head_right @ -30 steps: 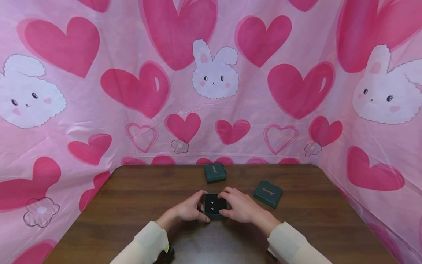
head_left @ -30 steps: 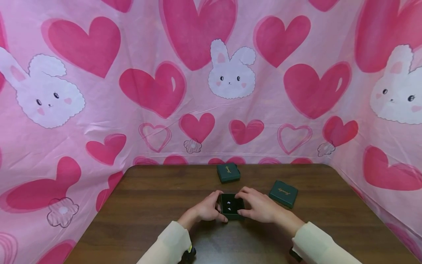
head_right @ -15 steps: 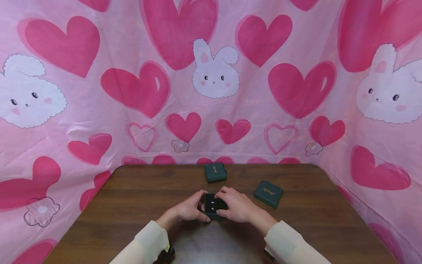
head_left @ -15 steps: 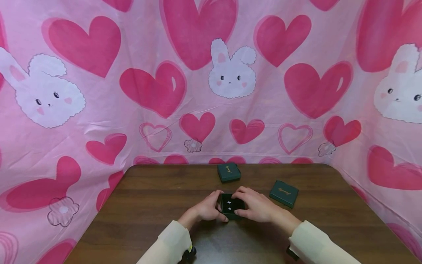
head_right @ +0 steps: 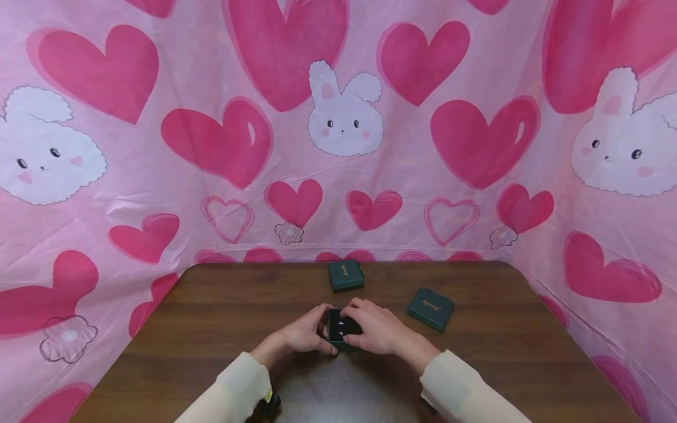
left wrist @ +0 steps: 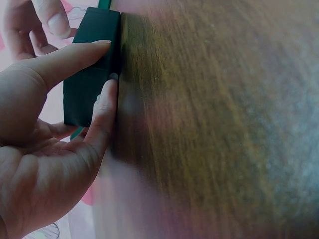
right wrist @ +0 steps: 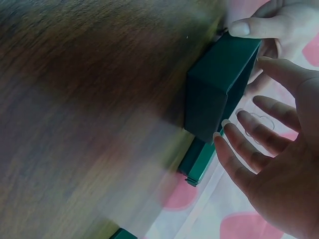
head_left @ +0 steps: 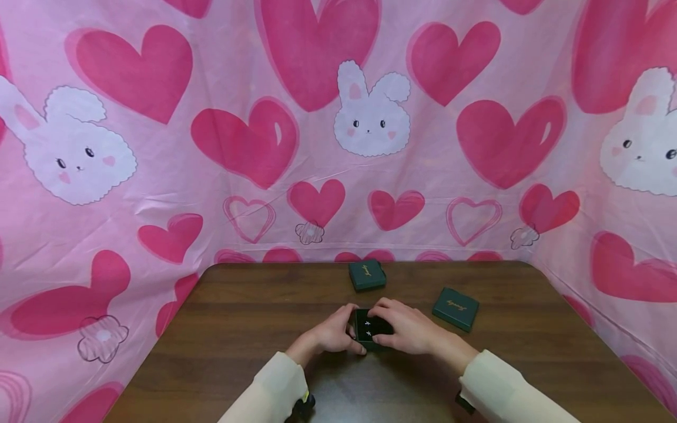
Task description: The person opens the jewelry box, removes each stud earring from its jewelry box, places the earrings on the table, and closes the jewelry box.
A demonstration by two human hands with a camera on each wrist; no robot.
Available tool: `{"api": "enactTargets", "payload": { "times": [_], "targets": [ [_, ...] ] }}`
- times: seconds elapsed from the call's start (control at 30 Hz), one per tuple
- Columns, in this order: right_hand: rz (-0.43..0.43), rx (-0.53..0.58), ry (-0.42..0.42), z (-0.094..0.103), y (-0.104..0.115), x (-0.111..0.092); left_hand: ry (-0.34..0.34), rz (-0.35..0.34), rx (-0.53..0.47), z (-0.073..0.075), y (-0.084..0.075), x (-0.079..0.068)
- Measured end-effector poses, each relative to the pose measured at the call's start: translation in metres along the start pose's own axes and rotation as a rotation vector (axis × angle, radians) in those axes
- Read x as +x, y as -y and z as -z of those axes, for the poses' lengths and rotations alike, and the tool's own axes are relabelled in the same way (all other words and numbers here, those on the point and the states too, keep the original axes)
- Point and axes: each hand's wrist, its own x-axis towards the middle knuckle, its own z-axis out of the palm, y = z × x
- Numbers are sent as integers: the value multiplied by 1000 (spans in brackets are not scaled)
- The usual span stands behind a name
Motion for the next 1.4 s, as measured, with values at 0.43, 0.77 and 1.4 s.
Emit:
{"api": "enactTargets", "payload": {
  "times": [0.43,0.77,1.4],
  "targets": [
    [-11,6,9,-1,4,6,-6,-8,3,-1,-1,-1],
    [4,14,12,-3,4,8,-4,-5,-6,-1,-1,0],
    [11,-14,24,-7,6,14,-5,-31,-18,-1,-1,-2]
  ]
}}
